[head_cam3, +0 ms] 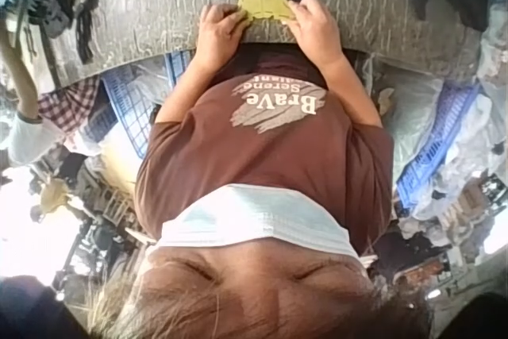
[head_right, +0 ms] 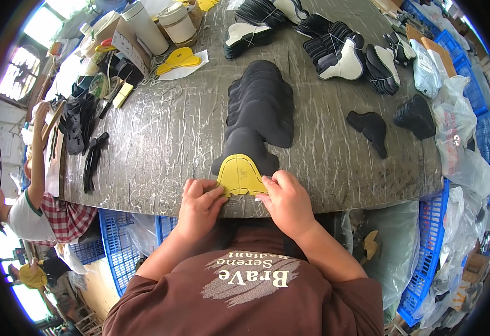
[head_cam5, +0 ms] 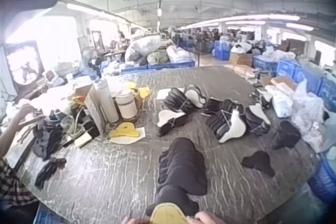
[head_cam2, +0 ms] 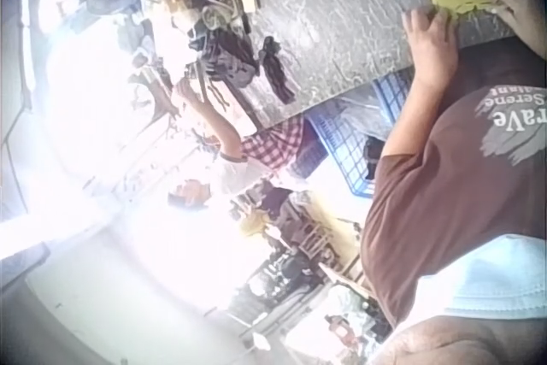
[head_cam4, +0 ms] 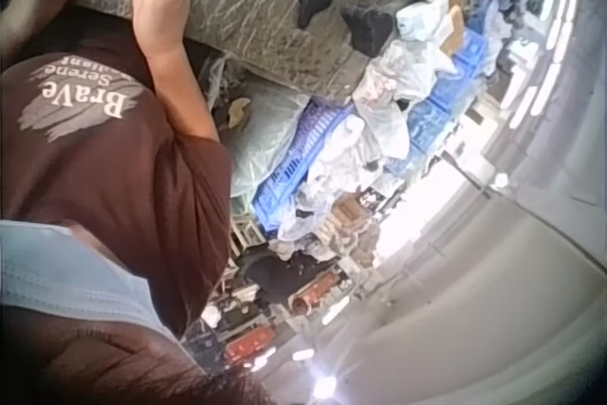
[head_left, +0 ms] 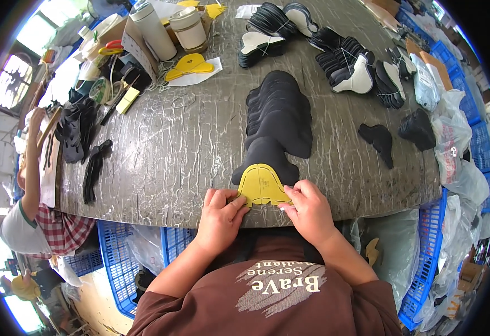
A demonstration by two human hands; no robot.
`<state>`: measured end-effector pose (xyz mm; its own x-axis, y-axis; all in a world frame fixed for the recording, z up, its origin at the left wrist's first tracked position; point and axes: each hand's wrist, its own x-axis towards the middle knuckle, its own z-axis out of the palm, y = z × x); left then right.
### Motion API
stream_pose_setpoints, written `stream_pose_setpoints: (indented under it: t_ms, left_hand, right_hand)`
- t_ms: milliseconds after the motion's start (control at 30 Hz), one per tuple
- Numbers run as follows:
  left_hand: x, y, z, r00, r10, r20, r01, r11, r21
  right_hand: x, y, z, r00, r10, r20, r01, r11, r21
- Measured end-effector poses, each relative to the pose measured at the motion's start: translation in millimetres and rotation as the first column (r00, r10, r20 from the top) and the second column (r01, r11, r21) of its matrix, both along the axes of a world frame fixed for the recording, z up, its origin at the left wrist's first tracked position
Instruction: Trace an outline onto shoe material parts using a template and a silver marking pen.
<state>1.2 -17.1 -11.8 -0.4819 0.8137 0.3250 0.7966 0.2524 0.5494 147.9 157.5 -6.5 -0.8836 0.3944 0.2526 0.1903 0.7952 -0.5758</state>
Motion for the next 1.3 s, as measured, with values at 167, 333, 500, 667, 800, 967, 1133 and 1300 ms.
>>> stream_pose_setpoints:
  t_ms: [167, 333, 500, 667, 800, 967, 1133, 1300]
  left_hand:
    - [1.3, 0.6, -1.6, 1.0, 0.005, -0.003, -0.005, 1.0, 0.001]
    - [2.1, 1.2, -0.7, 1.0, 0.005, -0.016, -0.005, 1.0, -0.013]
    - [8.0, 3.0, 1.4, 0.997, 0.017, -0.076, -0.022, 0.998, -0.059]
    - [15.4, 4.5, -0.2, 0.984, -0.046, -0.175, 0.018, 0.987, -0.158]
    - [29.3, 12.0, 8.6, 0.948, -0.159, -0.275, 0.069, 0.948, -0.31]
    - [43.7, 19.4, 15.2, 0.881, -0.298, -0.368, 0.12, 0.892, -0.437]
    - [48.6, 22.0, 0.9, 0.788, -0.324, -0.524, 0.066, 0.89, -0.451]
    - [47.3, 24.1, -8.6, 0.767, -0.275, -0.58, 0.062, 0.931, -0.36]
  right_hand:
    - [0.5, 0.5, -0.7, 1.0, -0.003, -0.006, 0.003, 1.0, -0.016]
    - [0.3, 0.8, -0.5, 1.0, -0.005, -0.002, 0.005, 1.0, -0.02]
    - [0.9, 0.9, -1.5, 1.0, -0.006, -0.003, 0.006, 0.999, -0.033]
    - [1.2, 0.7, -2.1, 1.0, -0.005, 0.002, 0.005, 1.0, -0.024]
    - [0.3, -0.1, 0.6, 1.0, -0.014, 0.008, 0.014, 0.999, -0.032]
    - [0.1, 1.5, 6.3, 0.999, 0.003, 0.043, 0.0, 0.998, -0.067]
    - [-16.1, 22.1, 19.4, 0.998, 0.058, -0.024, -0.062, 0.961, -0.268]
    - [-48.9, 6.4, 40.8, 0.962, 0.139, -0.233, -0.173, 0.976, -0.132]
